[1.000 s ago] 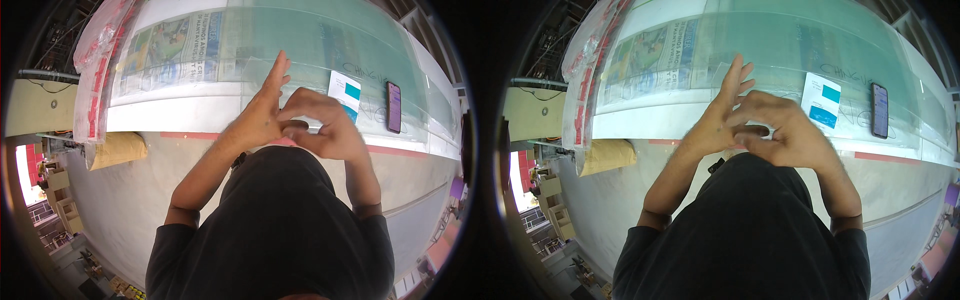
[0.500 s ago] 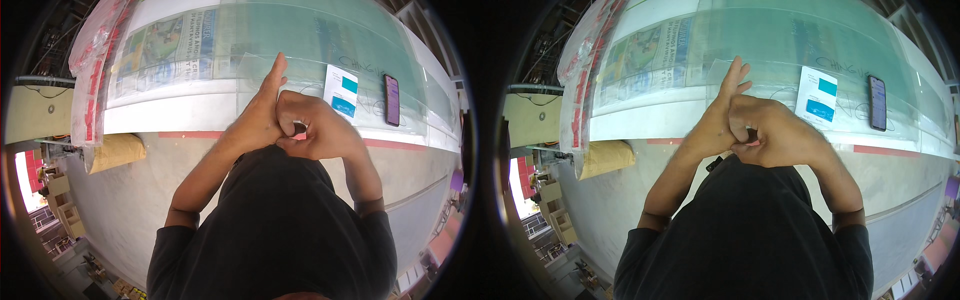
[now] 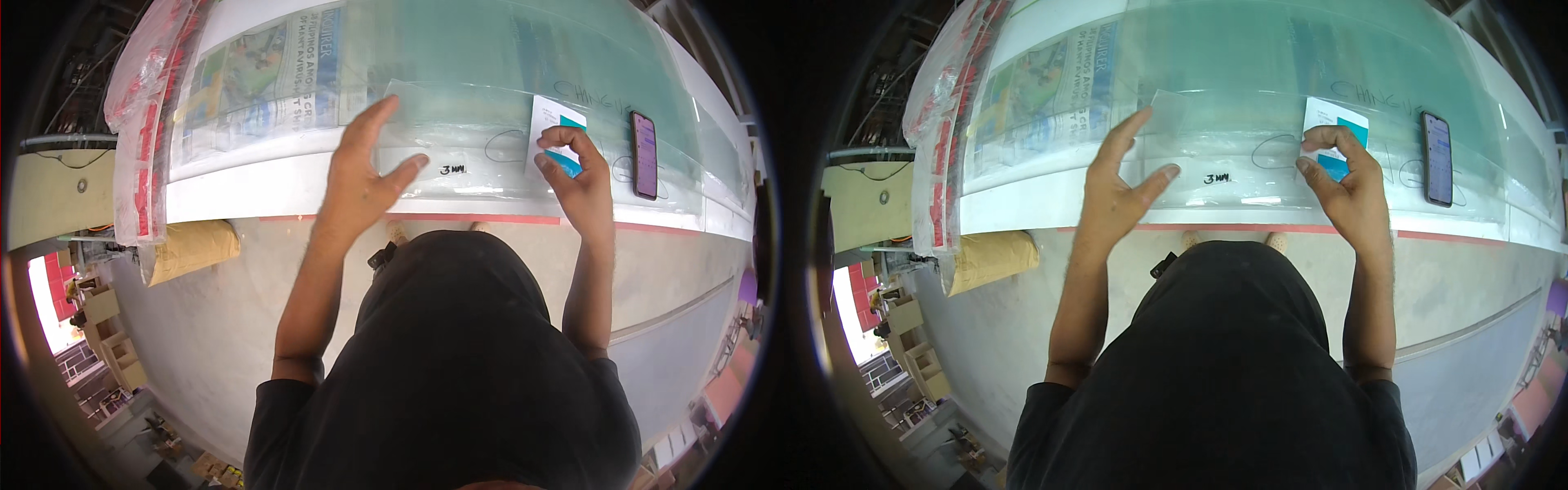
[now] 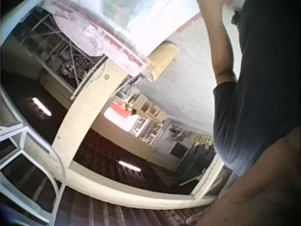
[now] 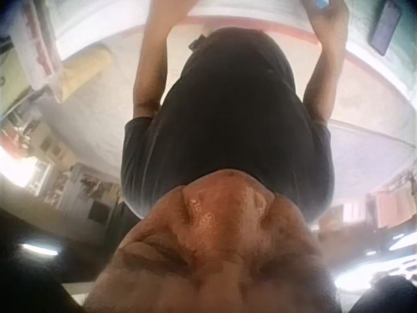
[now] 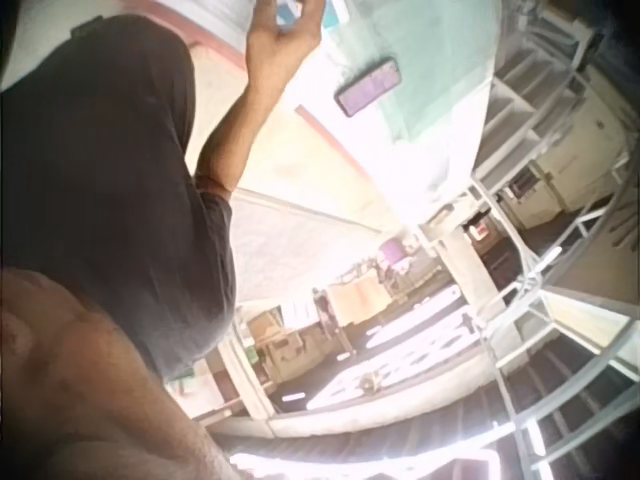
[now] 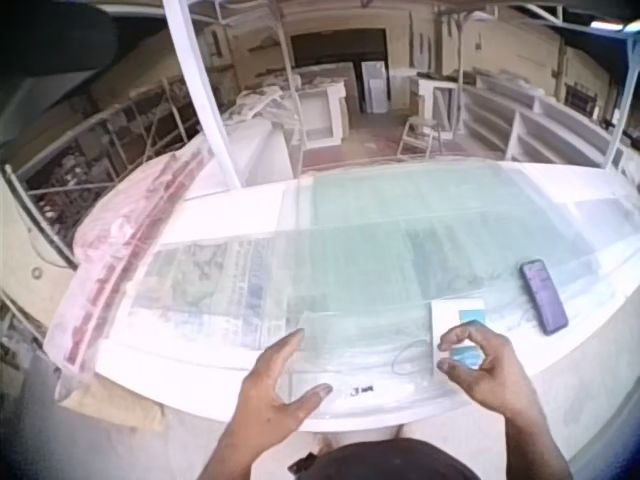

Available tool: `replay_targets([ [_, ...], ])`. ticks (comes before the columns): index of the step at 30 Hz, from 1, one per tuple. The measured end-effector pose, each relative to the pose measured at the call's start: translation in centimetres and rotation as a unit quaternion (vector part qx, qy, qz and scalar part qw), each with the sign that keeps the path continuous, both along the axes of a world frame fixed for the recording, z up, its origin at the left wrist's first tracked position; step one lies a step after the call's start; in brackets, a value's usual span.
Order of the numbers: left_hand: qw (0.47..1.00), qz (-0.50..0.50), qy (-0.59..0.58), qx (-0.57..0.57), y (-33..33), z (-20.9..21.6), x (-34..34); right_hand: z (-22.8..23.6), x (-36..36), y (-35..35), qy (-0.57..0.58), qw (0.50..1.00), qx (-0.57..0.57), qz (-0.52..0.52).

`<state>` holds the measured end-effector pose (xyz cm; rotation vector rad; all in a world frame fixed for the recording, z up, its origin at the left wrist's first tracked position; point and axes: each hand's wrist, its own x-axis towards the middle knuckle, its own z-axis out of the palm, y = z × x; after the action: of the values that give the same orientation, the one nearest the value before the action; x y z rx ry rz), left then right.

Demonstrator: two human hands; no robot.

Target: Preparing and applying a label to a clear plastic piece.

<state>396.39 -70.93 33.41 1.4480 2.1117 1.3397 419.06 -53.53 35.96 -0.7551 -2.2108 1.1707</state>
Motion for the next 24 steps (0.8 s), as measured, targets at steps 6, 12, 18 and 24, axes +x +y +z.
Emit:
replay_targets([
  [6, 0.992, -0.044, 0.114, -0.029, 2.1, -0.5, -4.3, -1.8, -0.8, -0.4, -0.117, 0.982, 0.145, 0.032],
  [12, 0.986, -0.062, 0.022, -0.155, 3.5, -0.8, -4.6, -2.4, -1.0, 0.8, -0.156, 0.977, 0.125, 0.074],
  [18, 0.981, -0.021, 0.174, -0.086, 4.5, -2.3, -3.6, -3.5, -4.1, -1.6, -0.114, 0.966, 0.169, 0.160],
  [24, 0.978, 0.043, 0.161, -0.122, 4.3, -2.3, -3.1, -4.0, -4.4, -1.5, -0.146, 0.966, 0.112, 0.179],
])
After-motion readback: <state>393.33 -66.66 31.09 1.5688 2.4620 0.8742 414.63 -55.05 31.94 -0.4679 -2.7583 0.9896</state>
